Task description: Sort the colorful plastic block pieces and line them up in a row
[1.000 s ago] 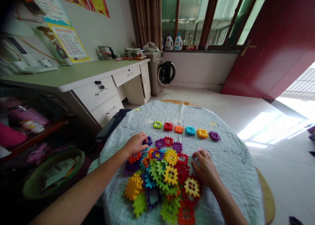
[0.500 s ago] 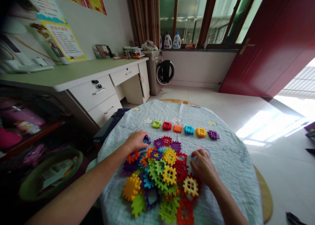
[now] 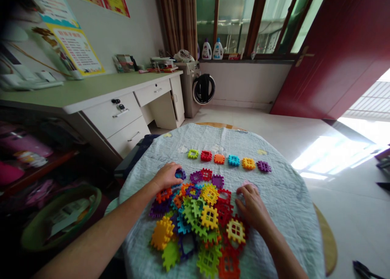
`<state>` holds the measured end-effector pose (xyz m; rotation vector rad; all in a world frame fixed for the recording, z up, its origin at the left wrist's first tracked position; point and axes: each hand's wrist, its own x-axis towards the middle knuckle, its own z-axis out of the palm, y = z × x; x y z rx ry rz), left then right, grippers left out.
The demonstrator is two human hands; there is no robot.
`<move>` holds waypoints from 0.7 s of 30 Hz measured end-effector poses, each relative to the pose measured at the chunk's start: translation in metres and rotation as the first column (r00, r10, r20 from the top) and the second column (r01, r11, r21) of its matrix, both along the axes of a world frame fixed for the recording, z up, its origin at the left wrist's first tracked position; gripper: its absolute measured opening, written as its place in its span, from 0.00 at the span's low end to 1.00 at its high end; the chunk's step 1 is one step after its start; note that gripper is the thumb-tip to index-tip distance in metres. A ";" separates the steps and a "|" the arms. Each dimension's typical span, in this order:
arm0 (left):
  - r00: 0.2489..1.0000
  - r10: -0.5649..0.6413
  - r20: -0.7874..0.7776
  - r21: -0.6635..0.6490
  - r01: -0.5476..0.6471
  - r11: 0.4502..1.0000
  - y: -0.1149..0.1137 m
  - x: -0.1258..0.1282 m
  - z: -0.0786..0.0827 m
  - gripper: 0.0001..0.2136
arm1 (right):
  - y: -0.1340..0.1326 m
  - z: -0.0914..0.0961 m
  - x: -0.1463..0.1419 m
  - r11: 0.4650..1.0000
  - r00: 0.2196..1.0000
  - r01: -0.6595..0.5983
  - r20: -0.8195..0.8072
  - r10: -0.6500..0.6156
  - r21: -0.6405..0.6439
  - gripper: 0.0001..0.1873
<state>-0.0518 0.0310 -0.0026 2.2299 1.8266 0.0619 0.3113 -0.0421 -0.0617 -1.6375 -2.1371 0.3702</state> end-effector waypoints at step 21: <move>0.982 -0.186 -0.043 -0.043 0.184 0.982 0.074 -0.045 -0.004 0.27 | 0.000 0.001 0.001 1.000 1.000 0.007 -0.001 -0.007 -0.017 0.10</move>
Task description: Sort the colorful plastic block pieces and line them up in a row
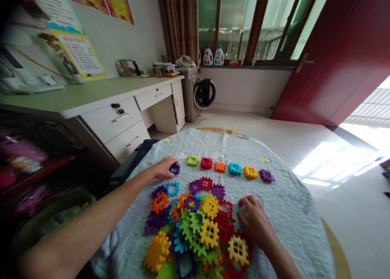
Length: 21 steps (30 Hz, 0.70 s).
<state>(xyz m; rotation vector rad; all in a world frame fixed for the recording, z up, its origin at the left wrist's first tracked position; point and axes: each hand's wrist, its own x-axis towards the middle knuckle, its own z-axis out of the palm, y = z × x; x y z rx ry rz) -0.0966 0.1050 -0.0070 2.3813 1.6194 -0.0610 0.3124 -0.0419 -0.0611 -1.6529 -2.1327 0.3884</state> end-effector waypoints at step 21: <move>1.000 0.025 -0.002 0.050 -0.025 0.998 0.060 0.012 0.004 0.21 | -0.001 0.000 0.000 0.999 1.000 0.000 -0.019 0.000 -0.036 0.09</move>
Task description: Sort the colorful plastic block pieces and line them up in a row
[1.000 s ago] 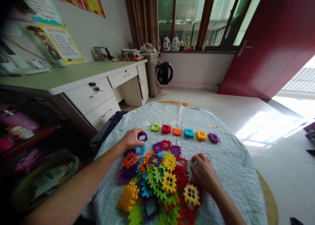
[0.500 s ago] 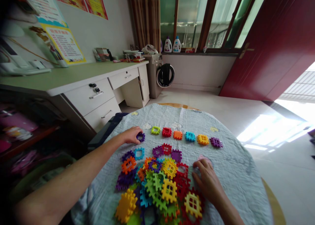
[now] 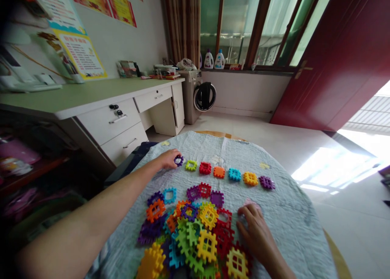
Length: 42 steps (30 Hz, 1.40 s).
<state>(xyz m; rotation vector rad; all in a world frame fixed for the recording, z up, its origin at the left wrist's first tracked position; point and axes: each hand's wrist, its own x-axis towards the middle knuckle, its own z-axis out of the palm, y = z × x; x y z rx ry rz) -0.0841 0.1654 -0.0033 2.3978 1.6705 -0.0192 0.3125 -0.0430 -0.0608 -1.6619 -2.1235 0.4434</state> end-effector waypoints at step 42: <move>0.971 0.135 0.198 0.159 -0.168 0.973 -0.046 -0.033 -0.022 0.37 | -0.006 0.013 -0.010 0.999 0.999 0.039 0.014 -0.039 -0.017 0.10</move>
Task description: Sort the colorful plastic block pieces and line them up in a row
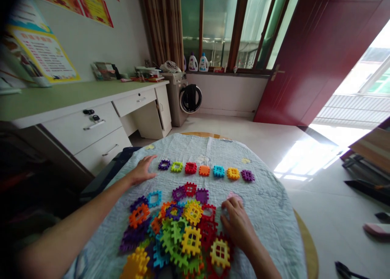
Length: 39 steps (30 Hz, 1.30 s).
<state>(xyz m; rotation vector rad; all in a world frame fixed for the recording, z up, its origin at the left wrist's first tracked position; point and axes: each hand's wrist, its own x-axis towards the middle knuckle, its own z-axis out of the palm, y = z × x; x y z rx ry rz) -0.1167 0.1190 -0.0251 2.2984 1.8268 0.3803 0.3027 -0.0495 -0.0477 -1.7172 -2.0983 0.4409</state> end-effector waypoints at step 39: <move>0.874 0.061 0.483 0.145 -0.149 0.978 -0.123 0.011 -0.025 0.13 | 0.008 -0.019 0.011 0.994 0.999 -0.047 0.020 0.045 0.098 0.11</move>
